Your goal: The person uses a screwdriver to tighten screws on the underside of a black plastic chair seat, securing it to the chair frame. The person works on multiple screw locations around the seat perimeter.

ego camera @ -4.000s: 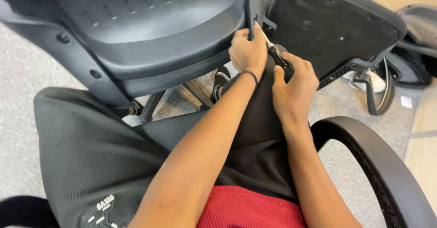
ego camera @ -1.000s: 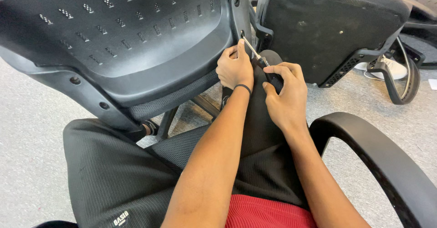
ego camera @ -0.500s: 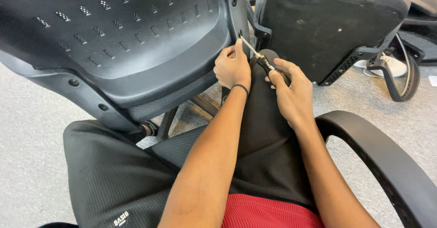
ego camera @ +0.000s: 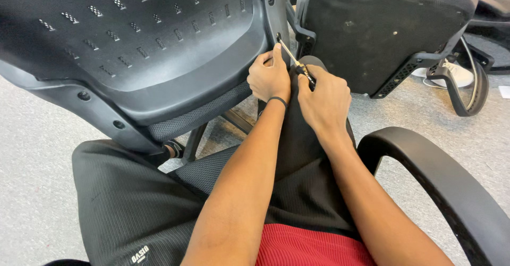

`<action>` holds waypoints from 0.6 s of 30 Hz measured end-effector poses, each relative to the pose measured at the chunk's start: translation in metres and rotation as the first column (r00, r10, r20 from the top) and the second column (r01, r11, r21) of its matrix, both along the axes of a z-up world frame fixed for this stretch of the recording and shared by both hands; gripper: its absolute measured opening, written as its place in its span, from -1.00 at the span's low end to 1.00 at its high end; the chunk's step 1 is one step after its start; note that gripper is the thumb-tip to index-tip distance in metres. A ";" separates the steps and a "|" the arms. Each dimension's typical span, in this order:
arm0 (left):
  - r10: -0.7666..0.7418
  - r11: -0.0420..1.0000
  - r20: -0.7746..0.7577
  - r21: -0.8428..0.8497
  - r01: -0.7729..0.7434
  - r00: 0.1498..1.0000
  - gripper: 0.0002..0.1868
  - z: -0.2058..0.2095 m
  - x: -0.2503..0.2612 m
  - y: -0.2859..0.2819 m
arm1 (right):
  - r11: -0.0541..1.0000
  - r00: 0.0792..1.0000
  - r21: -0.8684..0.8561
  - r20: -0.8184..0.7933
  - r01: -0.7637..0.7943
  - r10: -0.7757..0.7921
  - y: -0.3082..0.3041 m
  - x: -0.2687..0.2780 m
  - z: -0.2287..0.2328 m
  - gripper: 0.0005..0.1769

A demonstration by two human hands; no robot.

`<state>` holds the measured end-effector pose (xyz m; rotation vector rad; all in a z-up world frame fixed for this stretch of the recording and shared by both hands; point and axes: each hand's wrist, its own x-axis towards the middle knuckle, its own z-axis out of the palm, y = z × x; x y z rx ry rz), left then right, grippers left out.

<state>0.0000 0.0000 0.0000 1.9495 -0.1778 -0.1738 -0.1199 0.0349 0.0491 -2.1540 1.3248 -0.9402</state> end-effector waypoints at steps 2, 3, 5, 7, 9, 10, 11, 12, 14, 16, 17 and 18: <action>-0.008 1.000 0.009 -0.006 0.008 1.000 -0.60 0.001 0.000 0.001 | 1.000 0.996 -0.004 -0.089 0.003 -0.003 0.001 0.000 0.004 -0.71; -0.010 1.000 0.004 -0.008 0.011 1.000 -0.61 0.001 0.000 0.001 | 0.997 0.996 -0.070 -0.092 -0.022 0.015 0.001 0.000 0.005 -0.68; -0.016 1.000 -0.004 -0.010 0.016 1.000 -0.61 0.002 0.000 0.002 | 0.991 0.996 -0.121 -0.078 -0.057 0.048 0.001 -0.001 0.005 -0.64; -0.005 1.000 0.006 -0.005 0.005 1.000 -0.61 0.002 0.000 0.003 | 0.992 0.996 -0.095 -0.042 -0.081 0.077 0.001 -0.003 0.003 -0.61; 0.004 1.000 0.012 -0.005 -0.004 1.000 -0.61 0.002 0.000 0.002 | 0.984 0.994 -0.142 -0.015 -0.108 0.107 0.001 -0.003 0.000 -0.60; 0.007 1.000 0.013 -0.007 -0.007 1.000 -0.61 0.002 0.001 0.002 | 0.979 0.993 -0.166 -0.001 -0.120 0.122 0.001 -0.003 -0.001 -0.60; 0.008 1.000 0.015 -0.010 -0.008 1.000 -0.61 0.002 0.001 0.002 | 0.977 0.992 -0.170 -0.002 -0.128 0.129 0.000 -0.004 -0.002 -0.60; 0.008 1.000 0.009 -0.005 -0.008 1.000 -0.62 0.002 0.001 0.001 | 0.975 0.991 -0.175 -0.003 -0.135 0.137 0.000 -0.004 -0.002 -0.59; 0.010 1.000 -0.004 0.006 -0.010 1.000 -0.62 0.002 0.001 0.000 | 0.973 0.989 -0.180 0.004 -0.146 0.149 0.000 -0.005 -0.003 -0.59; 0.013 1.000 -0.001 0.008 -0.013 1.000 -0.62 0.001 0.002 0.000 | 0.971 0.987 -0.183 0.022 -0.154 0.160 0.000 -0.005 -0.003 -0.59; 0.010 1.000 0.001 0.010 -0.011 1.000 -0.63 0.001 0.002 0.000 | 0.971 0.987 -0.184 0.023 -0.151 0.157 -0.001 -0.006 -0.003 -0.59; 0.009 1.000 -0.005 0.010 -0.009 1.000 -0.63 0.001 0.001 -0.001 | 0.972 0.988 -0.185 0.024 -0.148 0.154 -0.001 -0.006 -0.004 -0.59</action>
